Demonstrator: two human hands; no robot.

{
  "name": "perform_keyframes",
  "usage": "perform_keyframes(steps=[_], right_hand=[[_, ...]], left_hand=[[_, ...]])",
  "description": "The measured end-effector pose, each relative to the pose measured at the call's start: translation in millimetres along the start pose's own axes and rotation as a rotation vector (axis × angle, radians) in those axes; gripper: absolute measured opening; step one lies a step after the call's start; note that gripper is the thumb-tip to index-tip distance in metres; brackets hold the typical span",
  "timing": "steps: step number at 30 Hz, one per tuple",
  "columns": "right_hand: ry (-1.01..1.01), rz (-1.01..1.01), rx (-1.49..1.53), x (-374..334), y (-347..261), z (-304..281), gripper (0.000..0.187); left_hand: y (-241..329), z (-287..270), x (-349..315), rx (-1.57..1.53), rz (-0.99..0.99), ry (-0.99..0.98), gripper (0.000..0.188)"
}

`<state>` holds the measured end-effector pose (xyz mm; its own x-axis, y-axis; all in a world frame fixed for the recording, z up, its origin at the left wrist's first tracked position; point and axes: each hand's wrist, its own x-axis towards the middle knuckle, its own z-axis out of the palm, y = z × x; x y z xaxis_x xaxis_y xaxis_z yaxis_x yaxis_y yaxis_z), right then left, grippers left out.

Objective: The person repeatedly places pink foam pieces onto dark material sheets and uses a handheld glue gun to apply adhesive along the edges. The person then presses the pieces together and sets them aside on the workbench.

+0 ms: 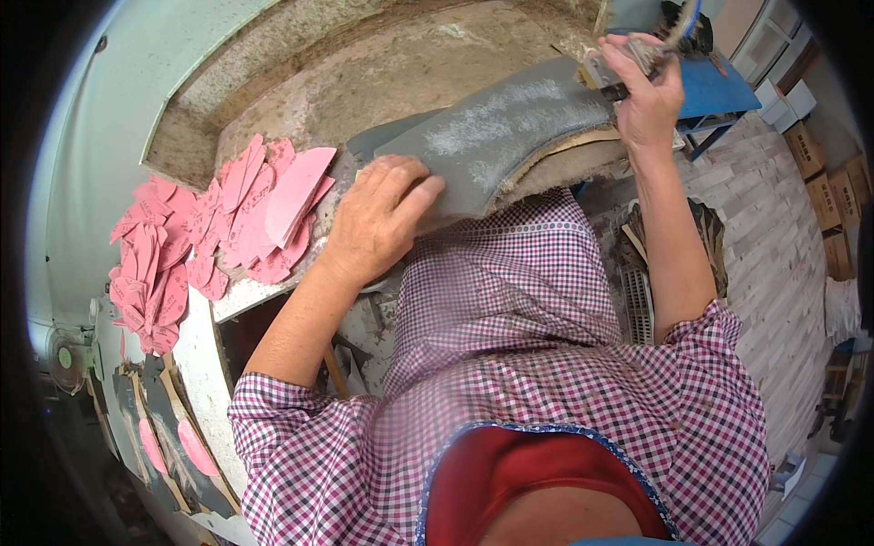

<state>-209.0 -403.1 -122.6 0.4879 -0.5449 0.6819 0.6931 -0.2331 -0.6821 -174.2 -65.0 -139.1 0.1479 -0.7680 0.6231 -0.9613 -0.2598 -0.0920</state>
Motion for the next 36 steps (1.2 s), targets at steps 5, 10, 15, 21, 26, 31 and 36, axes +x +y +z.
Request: perform_keyframes(steps=[5, 10, 15, 21, 26, 31, 36], right_hand=[[-0.031, 0.166, 0.43, -22.3, -15.9, -5.4, 0.019], [-0.071, 0.424, 0.804, -34.4, 2.0, 0.7, 0.016], [0.201, 0.662, 0.673, -60.7, 19.9, 21.3, 0.04], [0.162, 0.692, 0.726, -75.3, 11.6, -20.8, 0.047], [0.37, 0.665, 0.59, -78.9, -8.2, 1.4, 0.052], [0.328, 0.735, 0.567, -70.5, -9.7, -30.5, 0.046], [0.324, 0.705, 0.655, -55.6, 14.0, -45.0, 0.035]], left_hand=[[-8.2, 4.0, -2.6, -0.133, -0.329, -0.067, 0.04], [-38.7, 16.6, -2.0, -0.596, -0.949, 0.096, 0.029], [-51.8, -1.1, -26.7, -0.725, -0.955, 0.362, 0.034], [-77.1, -125.7, -141.1, -0.46, -0.922, 0.726, 0.028], [-42.0, -266.5, -315.9, -0.048, -1.207, 1.02, 0.036], [75.8, -367.8, -517.6, 0.081, -1.467, 1.406, 0.043], [141.2, -360.1, -503.1, 1.656, -1.907, 0.219, 0.049]])
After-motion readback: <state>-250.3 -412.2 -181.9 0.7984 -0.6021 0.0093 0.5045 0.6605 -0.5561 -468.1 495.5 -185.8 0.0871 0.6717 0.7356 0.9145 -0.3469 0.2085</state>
